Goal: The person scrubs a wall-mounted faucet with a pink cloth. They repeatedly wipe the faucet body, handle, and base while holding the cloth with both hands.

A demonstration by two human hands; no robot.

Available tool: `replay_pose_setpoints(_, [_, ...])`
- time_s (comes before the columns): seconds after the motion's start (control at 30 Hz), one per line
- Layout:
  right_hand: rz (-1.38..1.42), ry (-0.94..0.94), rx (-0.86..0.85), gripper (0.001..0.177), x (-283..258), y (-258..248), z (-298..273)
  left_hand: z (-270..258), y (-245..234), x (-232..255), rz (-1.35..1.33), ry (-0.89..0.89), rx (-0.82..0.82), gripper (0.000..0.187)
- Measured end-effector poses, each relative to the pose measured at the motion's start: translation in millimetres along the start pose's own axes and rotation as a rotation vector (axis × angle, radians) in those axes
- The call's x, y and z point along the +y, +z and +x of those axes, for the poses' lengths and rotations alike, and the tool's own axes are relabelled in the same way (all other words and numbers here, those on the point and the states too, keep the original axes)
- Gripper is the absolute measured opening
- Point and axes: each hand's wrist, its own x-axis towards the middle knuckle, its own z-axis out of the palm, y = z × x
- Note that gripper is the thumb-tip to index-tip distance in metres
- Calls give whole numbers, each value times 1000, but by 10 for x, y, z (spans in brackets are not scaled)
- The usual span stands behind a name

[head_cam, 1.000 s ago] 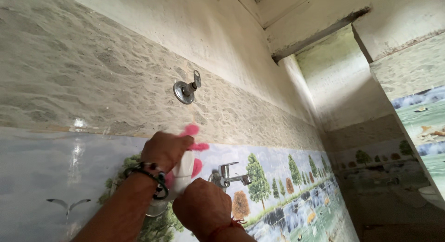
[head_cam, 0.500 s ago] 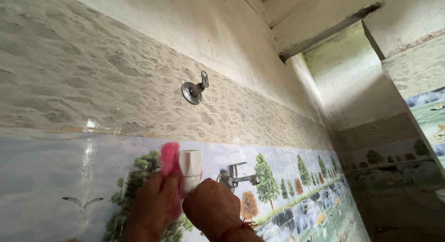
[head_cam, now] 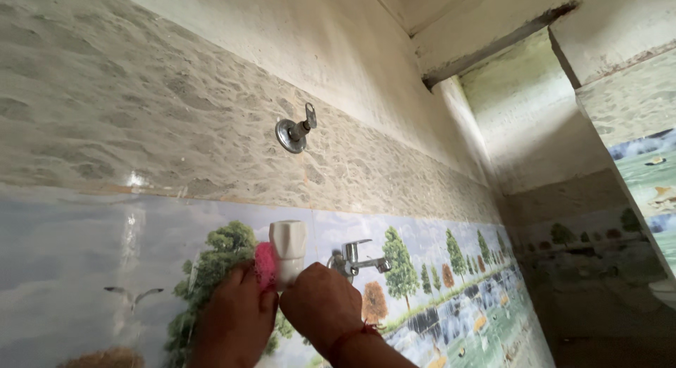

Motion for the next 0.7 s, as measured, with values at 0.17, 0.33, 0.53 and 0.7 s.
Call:
replay_pose_setpoints(0.17, [558, 108, -451, 46, 157, -158, -68, -249, -220, 329, 59, -271, 5, 40])
replay_pose_setpoints(0.33, [808, 269, -779, 71, 343, -576, -489, -526, -568, 848, -518, -242, -24, 37])
replay_pose_setpoints(0.53, [1085, -120, -642, 67, 230, -974, -577, -519, -478, 1039, -418, 582, 119, 32])
replay_pose_setpoints(0.7, [703, -75, -247, 57, 29, -1096, -311, -115, -450, 682, -216, 393, -28, 27])
